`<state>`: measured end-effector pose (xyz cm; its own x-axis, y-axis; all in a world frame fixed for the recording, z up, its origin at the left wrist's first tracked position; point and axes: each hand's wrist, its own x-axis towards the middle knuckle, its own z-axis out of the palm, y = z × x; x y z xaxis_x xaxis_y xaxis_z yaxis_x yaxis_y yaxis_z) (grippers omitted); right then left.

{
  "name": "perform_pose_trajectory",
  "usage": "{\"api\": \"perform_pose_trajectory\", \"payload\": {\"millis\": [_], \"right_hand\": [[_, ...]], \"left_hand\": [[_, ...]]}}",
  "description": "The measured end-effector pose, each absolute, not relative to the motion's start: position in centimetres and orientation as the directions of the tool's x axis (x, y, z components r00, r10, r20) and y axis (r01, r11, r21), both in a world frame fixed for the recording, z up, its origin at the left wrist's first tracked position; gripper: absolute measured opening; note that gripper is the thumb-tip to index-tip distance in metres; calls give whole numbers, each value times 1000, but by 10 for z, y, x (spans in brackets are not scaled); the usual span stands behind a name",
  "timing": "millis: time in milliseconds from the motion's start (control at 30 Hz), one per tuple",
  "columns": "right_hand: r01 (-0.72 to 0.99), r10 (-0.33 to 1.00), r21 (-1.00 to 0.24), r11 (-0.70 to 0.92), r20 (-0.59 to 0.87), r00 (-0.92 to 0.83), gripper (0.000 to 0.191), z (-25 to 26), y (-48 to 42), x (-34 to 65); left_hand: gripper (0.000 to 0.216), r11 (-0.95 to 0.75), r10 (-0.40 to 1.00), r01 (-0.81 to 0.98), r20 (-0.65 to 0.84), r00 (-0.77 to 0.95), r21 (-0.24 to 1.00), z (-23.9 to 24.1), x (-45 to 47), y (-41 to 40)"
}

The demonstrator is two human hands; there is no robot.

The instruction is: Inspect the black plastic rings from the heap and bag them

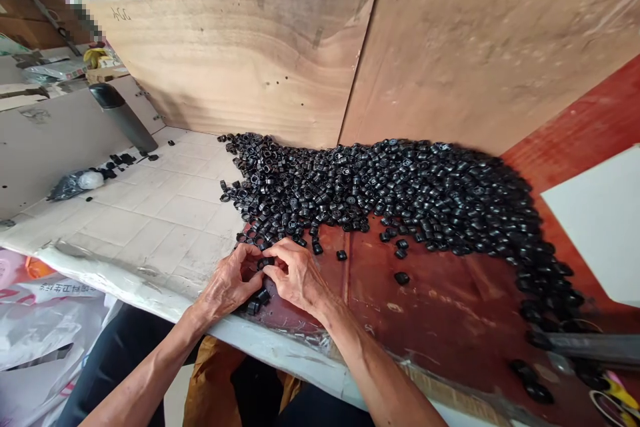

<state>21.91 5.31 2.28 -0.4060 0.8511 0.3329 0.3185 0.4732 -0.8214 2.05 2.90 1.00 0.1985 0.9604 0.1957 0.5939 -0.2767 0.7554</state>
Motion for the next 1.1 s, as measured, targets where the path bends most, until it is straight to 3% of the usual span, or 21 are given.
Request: {"api": "perform_pose_trajectory", "payload": {"millis": [133,367,667,933,1100], "right_hand": [[298,838,-818,491,351,-418,23,23,53,219],[273,883,-870,411,306,-355,13,22,51,217],[256,889,-874,412,324,-324,6,25,52,218],[194,923,-948,253,177,-342,14,32,47,215],[196,912,-925,326,253,-323,11,30,49,214]], "left_hand": [[26,-238,970,532,174,168,813,12,21,28],[26,-151,980,188,122,160,970,14,22,27],[19,-315,946,237,285,152,919,11,14,29],[12,-453,890,233,420,178,861,14,12,26],[12,-471,881,256,435,184,844,15,12,27]]}}
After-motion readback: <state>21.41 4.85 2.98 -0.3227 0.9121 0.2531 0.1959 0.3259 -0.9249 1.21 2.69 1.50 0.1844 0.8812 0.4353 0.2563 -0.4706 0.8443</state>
